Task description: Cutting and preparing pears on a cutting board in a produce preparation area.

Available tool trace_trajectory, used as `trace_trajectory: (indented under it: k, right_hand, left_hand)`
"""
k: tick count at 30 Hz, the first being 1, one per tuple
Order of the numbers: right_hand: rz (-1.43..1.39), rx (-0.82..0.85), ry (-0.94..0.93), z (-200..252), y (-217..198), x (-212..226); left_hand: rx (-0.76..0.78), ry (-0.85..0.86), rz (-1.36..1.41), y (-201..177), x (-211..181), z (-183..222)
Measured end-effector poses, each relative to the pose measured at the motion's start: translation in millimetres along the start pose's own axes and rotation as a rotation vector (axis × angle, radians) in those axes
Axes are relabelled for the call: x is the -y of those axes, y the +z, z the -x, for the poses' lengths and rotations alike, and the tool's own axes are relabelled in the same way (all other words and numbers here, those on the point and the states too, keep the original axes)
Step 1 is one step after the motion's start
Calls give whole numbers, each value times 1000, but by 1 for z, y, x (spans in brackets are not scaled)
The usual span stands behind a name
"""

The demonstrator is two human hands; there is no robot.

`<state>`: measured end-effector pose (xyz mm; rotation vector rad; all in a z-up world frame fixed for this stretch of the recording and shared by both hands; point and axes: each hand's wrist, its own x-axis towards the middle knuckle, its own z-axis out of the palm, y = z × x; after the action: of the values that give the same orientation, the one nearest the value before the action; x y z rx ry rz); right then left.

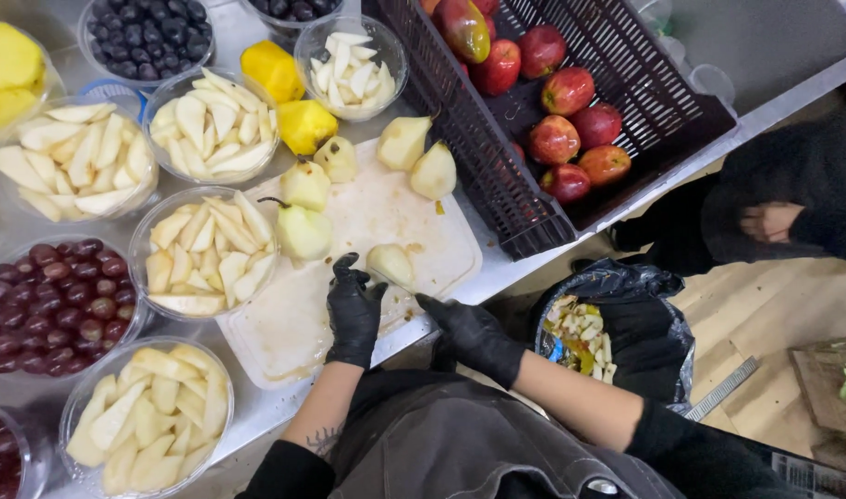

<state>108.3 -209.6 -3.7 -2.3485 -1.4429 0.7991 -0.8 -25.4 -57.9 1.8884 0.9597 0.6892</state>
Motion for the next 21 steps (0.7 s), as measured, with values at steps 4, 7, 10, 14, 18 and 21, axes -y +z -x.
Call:
trace_trajectory:
  k: [4, 7, 10, 14, 18, 21]
  right_hand:
    - [-452, -48, 178, 44, 10, -33]
    - [-667, 45, 267, 55, -19, -8]
    - [-504, 47, 81, 51, -15, -4]
    - [-1020, 98, 414, 31, -15, 16]
    - [-1030, 91, 537, 39, -23, 9]
    - [-1185, 21, 564, 38, -1, -15]
  left_hand:
    - [53, 117, -56, -16, -4, -9]
    - [162, 457, -178, -29, -10, -37]
    - [417, 652, -325, -25, -17, -57]
    - [724, 632, -572, -3, -17, -89]
    - [850, 561, -637, -10, -37, -99]
    - [902, 429, -607, -14, -23, -94]
